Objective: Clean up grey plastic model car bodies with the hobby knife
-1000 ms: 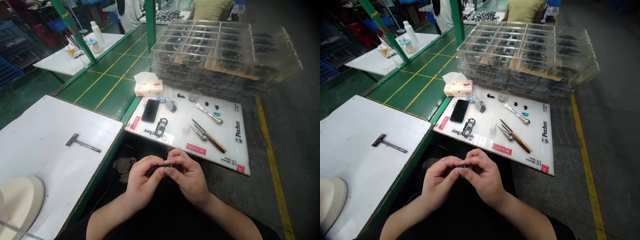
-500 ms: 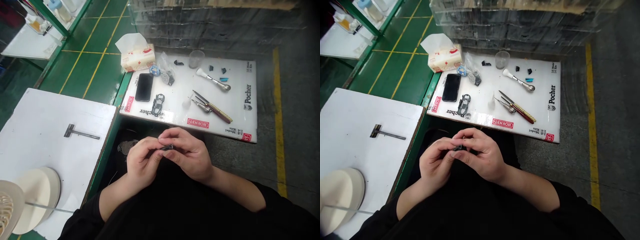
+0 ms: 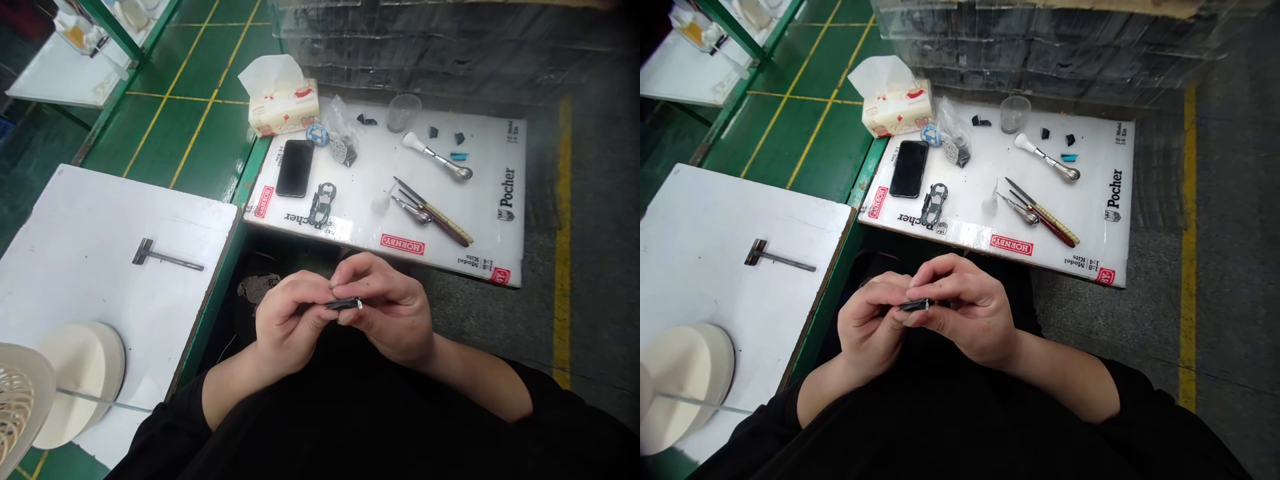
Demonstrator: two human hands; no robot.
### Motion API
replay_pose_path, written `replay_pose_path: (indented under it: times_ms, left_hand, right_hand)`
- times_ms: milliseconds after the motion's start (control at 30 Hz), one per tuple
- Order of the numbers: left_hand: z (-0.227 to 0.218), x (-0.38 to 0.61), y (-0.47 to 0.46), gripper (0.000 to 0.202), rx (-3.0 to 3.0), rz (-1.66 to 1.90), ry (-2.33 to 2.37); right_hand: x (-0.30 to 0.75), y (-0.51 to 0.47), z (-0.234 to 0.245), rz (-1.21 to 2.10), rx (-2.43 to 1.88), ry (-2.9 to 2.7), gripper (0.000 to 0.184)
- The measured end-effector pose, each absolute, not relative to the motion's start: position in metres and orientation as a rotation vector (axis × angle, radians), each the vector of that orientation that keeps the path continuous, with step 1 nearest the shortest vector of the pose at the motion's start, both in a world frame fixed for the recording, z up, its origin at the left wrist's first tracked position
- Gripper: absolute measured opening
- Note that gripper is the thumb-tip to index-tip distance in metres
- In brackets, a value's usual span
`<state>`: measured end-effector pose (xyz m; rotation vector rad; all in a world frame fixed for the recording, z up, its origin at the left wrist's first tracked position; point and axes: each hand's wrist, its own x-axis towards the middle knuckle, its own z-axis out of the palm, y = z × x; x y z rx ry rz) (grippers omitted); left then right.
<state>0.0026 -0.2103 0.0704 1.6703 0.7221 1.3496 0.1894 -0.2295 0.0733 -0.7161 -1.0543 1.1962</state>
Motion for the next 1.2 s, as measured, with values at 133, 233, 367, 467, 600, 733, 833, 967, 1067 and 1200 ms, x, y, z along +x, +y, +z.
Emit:
replay_pose_path:
  times_ms: [133, 233, 367, 467, 600, 733, 833, 967, 1067, 1200]
  left_hand:
    - [0.073, 0.008, -0.215, 0.009, 1.713, 1.411, 0.704]
    - [0.076, 0.01, -0.22, 0.008, 1.692, 1.426, 0.706]
    - [0.089, 0.012, -0.219, 0.007, 1.728, 1.424, 0.603]
    - [0.1, 0.014, -0.215, 0.007, 1.78, 1.429, 0.535]
    - [0.109, 0.015, -0.211, 0.01, 1.82, 1.459, 0.472]
    - [0.109, 0.016, -0.212, 0.009, 1.824, 1.42, 0.48]
    - [0.102, 0.02, -0.215, 0.007, 1.771, 1.445, 0.514]
    - [0.079, 0.02, -0.207, 0.007, 1.706, 1.443, 0.623]
    - [0.057, 0.011, -0.176, 0.025, 1.908, 1.233, 0.787]
    - [0.032, 0.007, -0.118, 0.019, 2.081, 0.918, 1.457]
  right_hand:
    - [0.185, -0.23, 0.076, 1.168, -0.688, -1.048, 0.015]
    - [0.182, -0.23, 0.081, 1.11, -0.661, -1.083, 0.014]
    - [0.183, -0.229, 0.092, 1.034, -0.617, -1.143, 0.017]
    - [0.186, -0.229, 0.102, 1.014, -0.616, -1.178, 0.016]
    - [0.189, -0.229, 0.112, 1.037, -0.578, -1.195, 0.017]
    - [0.19, -0.229, 0.112, 1.061, -0.576, -1.186, 0.018]
    - [0.189, -0.229, 0.101, 1.061, -0.594, -1.159, 0.019]
    - [0.199, -0.226, 0.075, 1.118, -0.648, -1.08, 0.018]
    - [0.216, -0.222, 0.057, 1.145, -0.783, -0.967, 0.017]
    - [0.239, -0.221, 0.046, 1.176, -0.959, -0.905, 0.021]
